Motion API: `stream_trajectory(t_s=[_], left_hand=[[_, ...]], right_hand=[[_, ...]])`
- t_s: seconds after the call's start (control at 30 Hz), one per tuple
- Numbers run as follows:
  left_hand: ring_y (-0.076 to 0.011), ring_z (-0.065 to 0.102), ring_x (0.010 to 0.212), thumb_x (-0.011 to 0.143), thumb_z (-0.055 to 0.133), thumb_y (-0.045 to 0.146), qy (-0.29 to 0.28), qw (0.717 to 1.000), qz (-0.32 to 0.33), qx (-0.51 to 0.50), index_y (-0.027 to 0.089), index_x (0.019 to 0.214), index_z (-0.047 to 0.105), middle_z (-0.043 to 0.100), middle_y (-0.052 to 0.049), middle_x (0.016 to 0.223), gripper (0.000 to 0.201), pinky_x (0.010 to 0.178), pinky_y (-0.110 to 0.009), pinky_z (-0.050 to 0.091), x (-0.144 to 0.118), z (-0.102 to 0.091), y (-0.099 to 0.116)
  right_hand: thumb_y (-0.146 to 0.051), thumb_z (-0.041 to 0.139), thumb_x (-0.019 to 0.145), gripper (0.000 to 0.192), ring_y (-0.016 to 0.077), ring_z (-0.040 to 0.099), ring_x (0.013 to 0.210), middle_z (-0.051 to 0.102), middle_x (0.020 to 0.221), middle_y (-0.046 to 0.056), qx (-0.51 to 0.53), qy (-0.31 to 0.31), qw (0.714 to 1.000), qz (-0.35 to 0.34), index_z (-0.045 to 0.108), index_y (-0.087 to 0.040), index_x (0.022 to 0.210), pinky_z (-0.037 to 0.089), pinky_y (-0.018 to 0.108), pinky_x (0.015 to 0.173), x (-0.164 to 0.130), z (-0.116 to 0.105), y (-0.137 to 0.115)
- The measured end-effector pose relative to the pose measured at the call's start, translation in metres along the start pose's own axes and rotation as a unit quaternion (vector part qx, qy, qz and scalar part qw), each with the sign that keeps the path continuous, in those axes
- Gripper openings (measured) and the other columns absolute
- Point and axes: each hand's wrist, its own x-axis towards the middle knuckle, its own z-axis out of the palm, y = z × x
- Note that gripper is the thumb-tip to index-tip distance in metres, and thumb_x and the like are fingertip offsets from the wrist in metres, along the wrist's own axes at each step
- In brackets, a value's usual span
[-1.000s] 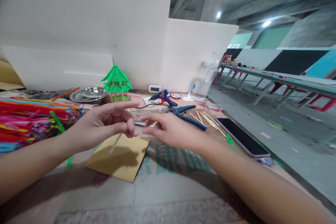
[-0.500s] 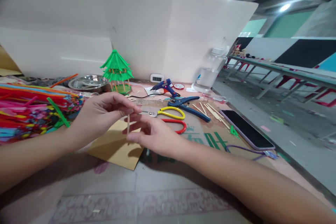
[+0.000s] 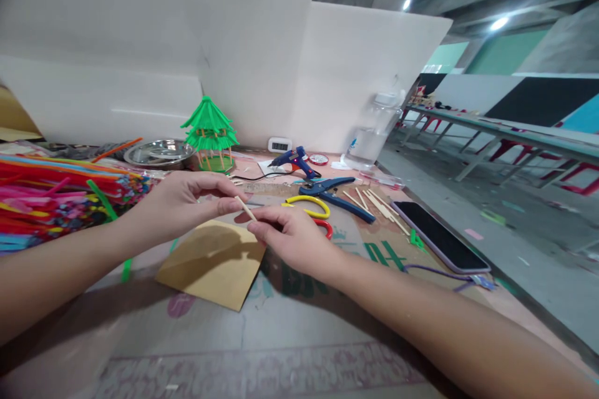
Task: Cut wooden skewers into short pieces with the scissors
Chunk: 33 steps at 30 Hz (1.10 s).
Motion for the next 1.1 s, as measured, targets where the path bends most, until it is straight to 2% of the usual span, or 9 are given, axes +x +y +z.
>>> stream_trajectory(t_s=[0.13, 0.23, 0.3, 0.4, 0.6, 0.7, 0.8, 0.93, 1.1], left_hand=[[-0.0136, 0.066, 0.078, 0.089, 0.064, 0.038, 0.025, 0.997, 0.008, 0.070, 0.020, 0.084, 0.075, 0.074, 0.001, 0.081, 0.022, 0.070, -0.023, 0.048, 0.003, -0.005, 0.003], [-0.0149, 0.063, 0.076, 0.089, 0.061, 0.042, 0.021, 0.995, -0.013, 0.093, 0.017, 0.078, 0.073, 0.070, 0.000, 0.077, 0.029, 0.068, -0.024, 0.045, 0.008, -0.011, -0.003], [-0.0159, 0.063, 0.077, 0.089, 0.059, 0.045, -0.011, 0.996, -0.037, 0.081, 0.017, 0.078, 0.073, 0.071, -0.001, 0.078, 0.033, 0.069, -0.025, 0.044, 0.011, -0.013, -0.008], [-0.0178, 0.065, 0.082, 0.090, 0.057, 0.049, -0.069, 0.993, -0.057, 0.075, 0.018, 0.084, 0.075, 0.073, -0.001, 0.084, 0.036, 0.070, -0.026, 0.044, 0.012, -0.012, -0.012], [-0.0178, 0.065, 0.078, 0.093, 0.055, 0.038, -0.142, 0.963, -0.043, 0.227, 0.021, 0.092, 0.077, 0.074, -0.001, 0.083, 0.028, 0.068, -0.026, 0.044, 0.011, -0.015, 0.000], [-0.0206, 0.066, 0.097, 0.087, 0.068, 0.032, -0.222, 0.937, -0.008, 0.271, 0.024, 0.100, 0.077, 0.074, -0.002, 0.104, 0.017, 0.082, -0.028, 0.048, 0.006, -0.020, -0.001], [-0.0243, 0.059, 0.119, 0.076, 0.082, 0.028, -0.306, 0.909, 0.036, 0.280, 0.025, 0.112, 0.073, 0.067, -0.004, 0.125, 0.037, 0.102, -0.032, 0.045, -0.006, -0.019, -0.018], [-0.0236, 0.054, 0.128, 0.087, 0.072, 0.044, -0.256, 0.935, 0.054, 0.239, 0.024, 0.129, 0.062, 0.058, -0.006, 0.139, 0.047, 0.108, -0.033, 0.043, -0.025, -0.006, -0.047], [-0.0261, 0.054, 0.125, 0.087, 0.068, 0.050, -0.203, 0.943, 0.071, 0.255, 0.021, 0.122, 0.063, 0.060, -0.008, 0.135, 0.046, 0.106, -0.039, 0.043, -0.036, 0.009, -0.058]], right_hand=[[-0.024, 0.060, 0.090, 0.030, 0.0119, 0.049, 0.057, 0.055, 0.063, -0.005, 0.049, 0.054, 0.997, -0.004, 0.069, -0.021, 0.119, 0.038, 0.025, 0.054, -0.001, 0.001, 0.005], [-0.023, 0.066, 0.089, 0.023, 0.0113, 0.055, 0.062, 0.061, 0.070, -0.004, 0.122, 0.132, 0.983, -0.021, 0.069, -0.023, 0.112, 0.043, 0.024, 0.058, -0.001, -0.004, 0.005], [-0.027, 0.068, 0.091, 0.013, 0.0110, 0.060, 0.067, 0.069, 0.080, -0.001, 0.197, 0.149, 0.968, -0.035, 0.071, -0.023, 0.103, 0.048, 0.025, 0.063, -0.002, -0.007, 0.004], [-0.038, 0.066, 0.094, 0.018, 0.0126, 0.066, 0.075, 0.075, 0.091, 0.003, 0.277, 0.117, 0.952, -0.049, 0.072, -0.023, 0.103, 0.052, 0.026, 0.070, -0.001, -0.007, 0.003], [-0.059, 0.066, 0.088, 0.039, 0.0109, 0.061, 0.063, 0.065, 0.066, -0.002, 0.285, 0.156, 0.945, 0.030, 0.062, -0.020, 0.083, 0.049, 0.023, 0.062, 0.006, -0.007, 0.017], [-0.065, 0.064, 0.086, 0.046, 0.0109, 0.058, 0.059, 0.064, 0.062, -0.002, 0.254, 0.155, 0.952, 0.071, 0.059, -0.019, 0.082, 0.046, 0.023, 0.060, 0.011, -0.010, 0.031], [-0.064, 0.061, 0.087, 0.045, 0.0116, 0.055, 0.055, 0.062, 0.061, -0.002, 0.219, 0.151, 0.959, 0.098, 0.057, -0.020, 0.083, 0.042, 0.023, 0.053, 0.013, -0.007, 0.041], [-0.058, 0.052, 0.093, 0.038, 0.0109, 0.046, 0.047, 0.058, 0.062, -0.004, 0.146, 0.128, 0.977, 0.085, 0.054, -0.021, 0.084, 0.036, 0.023, 0.045, 0.010, 0.000, 0.043], [-0.040, 0.045, 0.100, 0.032, 0.0123, 0.053, 0.057, 0.056, 0.064, -0.002, 0.020, 0.070, 0.997, -0.008, 0.053, -0.021, 0.077, 0.041, 0.024, 0.055, 0.003, 0.006, 0.036]])
